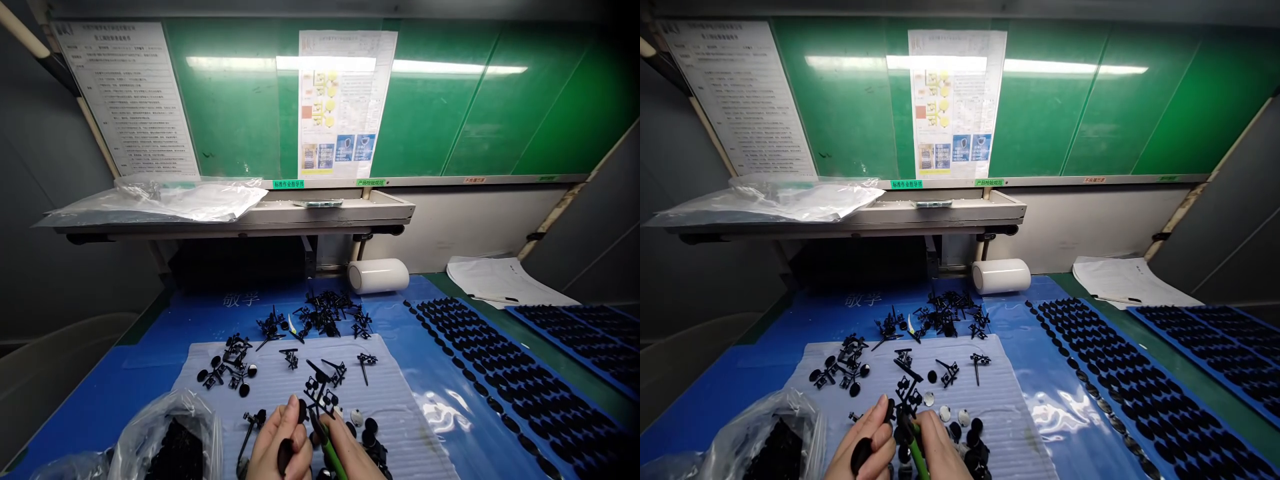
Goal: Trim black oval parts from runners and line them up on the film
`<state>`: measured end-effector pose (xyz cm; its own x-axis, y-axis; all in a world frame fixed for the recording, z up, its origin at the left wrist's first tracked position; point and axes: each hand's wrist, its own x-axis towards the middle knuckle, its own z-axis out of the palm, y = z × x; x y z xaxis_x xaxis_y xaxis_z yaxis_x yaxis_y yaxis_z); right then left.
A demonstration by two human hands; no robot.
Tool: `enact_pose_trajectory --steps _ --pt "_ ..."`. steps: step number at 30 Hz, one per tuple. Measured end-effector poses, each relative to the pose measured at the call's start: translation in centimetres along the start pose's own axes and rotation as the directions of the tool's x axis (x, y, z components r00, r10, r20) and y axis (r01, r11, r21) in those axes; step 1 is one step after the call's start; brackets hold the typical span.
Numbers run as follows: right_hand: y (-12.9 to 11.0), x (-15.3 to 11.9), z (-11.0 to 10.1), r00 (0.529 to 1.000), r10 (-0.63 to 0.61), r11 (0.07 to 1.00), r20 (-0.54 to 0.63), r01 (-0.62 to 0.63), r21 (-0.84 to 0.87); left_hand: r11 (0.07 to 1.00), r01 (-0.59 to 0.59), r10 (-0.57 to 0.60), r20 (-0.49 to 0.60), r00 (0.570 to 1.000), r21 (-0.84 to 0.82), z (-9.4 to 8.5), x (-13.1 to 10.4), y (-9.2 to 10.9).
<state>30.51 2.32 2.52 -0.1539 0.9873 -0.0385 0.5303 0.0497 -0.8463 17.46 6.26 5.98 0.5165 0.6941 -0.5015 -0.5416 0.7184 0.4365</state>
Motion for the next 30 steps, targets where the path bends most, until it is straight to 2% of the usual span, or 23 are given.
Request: enact_pose_trajectory --steps 3,7,15,22,26,30 --pt "0.5 0.1 0.1 0.998 0.011 1.0 0.059 -0.01 -0.021 0.999 -0.006 0.007 0.029 1.0 -0.05 -0.8 0.6 -0.6" --pt "0.8 0.1 0.3 0.994 0.076 0.996 0.074 -0.071 -0.057 0.998 -0.018 0.02 0.021 1.0 -0.067 -1.5 1.3 -1.3" --pt "0.2 0.4 -0.4 0.974 0.142 0.989 0.177 -0.132 -0.065 0.999 -0.047 0.047 -0.043 0.998 -0.013 -1.1 1.1 -1.3" --pt "1.3 0.7 -0.3 0.961 0.189 0.979 0.202 -0.17 -0.111 0.993 -0.1 0.094 -0.088 0.992 -0.06 -0.9 1.1 -1.3" --pt "1.2 1.5 0.0 0.964 0.181 0.976 0.193 -0.152 -0.156 0.982 -0.163 0.181 -0.204 0.962 0.1 -1.2 1.7 -0.9" --pt "1.7 3.5 0.0 0.964 0.199 0.976 0.179 -0.178 -0.125 0.929 -0.221 0.296 -0.235 0.926 0.298 -2.2 3.3 -0.7"
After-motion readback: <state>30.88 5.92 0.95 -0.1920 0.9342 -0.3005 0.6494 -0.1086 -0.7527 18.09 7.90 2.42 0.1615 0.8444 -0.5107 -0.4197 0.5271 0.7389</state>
